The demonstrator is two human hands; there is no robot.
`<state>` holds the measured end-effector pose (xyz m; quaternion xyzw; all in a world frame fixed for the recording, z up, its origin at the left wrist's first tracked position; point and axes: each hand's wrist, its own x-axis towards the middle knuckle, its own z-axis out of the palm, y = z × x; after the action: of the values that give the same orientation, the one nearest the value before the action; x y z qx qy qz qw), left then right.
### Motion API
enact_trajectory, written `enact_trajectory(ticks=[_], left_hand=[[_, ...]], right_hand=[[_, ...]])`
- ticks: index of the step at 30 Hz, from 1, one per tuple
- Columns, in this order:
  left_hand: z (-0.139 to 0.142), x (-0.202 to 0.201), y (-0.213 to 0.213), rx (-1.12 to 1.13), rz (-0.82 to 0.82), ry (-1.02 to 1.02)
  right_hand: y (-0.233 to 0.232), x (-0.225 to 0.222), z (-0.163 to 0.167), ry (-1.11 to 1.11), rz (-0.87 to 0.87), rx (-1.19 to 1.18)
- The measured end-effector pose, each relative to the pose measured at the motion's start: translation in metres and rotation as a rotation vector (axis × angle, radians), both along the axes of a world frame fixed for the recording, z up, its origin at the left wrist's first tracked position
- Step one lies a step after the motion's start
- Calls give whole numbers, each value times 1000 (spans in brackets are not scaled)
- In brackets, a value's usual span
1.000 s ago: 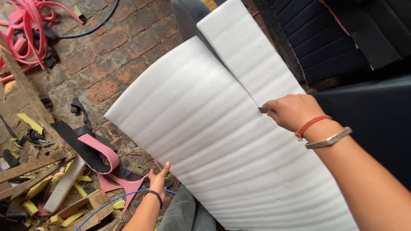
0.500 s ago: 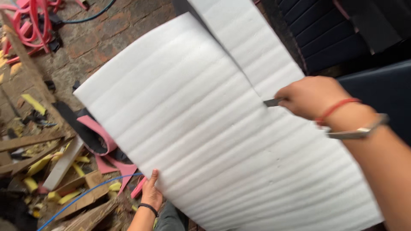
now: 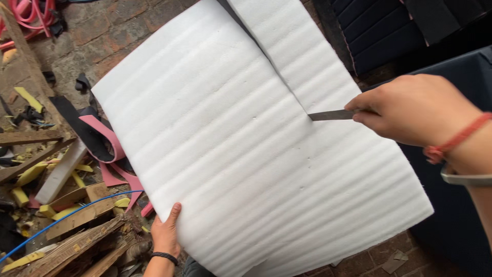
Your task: The person sprays adhesive onto a padded furniture frame on the floor using a spray gun, then lays a sheet of white foam padding over the glued surface and presses it down. They use a hand saw to trim the foam along the frame edge and continue spraying and fitting foam pieces.
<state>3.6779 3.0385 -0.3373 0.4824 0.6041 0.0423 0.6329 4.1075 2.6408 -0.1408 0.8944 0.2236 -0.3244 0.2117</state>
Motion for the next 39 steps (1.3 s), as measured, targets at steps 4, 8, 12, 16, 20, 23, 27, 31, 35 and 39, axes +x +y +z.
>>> enact_trajectory(ticks=[4, 8, 12, 16, 20, 23, 27, 31, 35, 39], left_hand=[[9, 10, 0, 111, -46, -14], [13, 13, 0, 79, -11, 30], [10, 14, 6, 104, -17, 35], [13, 12, 10, 167, -68, 47], [18, 6, 12, 176, -86, 138], [16, 7, 16, 194, -110, 126], [16, 12, 21, 198, -129, 117], [26, 9, 17, 188, -138, 121], [30, 12, 14, 230, -170, 45], [32, 15, 13, 179, -164, 77]], right_hand=[[62, -22, 21, 24, 47, 123], [97, -43, 32, 143, 47, 19], [43, -47, 78, 46, 3, -28], [50, -60, 64, 135, -64, 16], [64, -83, 31, 236, 3, -25], [17, -82, 57, 182, -81, 49], [-4, -90, 76, 147, -114, -34], [26, -117, 35, 258, 16, -43], [-13, -123, 46, 229, -142, 20], [-55, -130, 68, 171, -154, -97]])
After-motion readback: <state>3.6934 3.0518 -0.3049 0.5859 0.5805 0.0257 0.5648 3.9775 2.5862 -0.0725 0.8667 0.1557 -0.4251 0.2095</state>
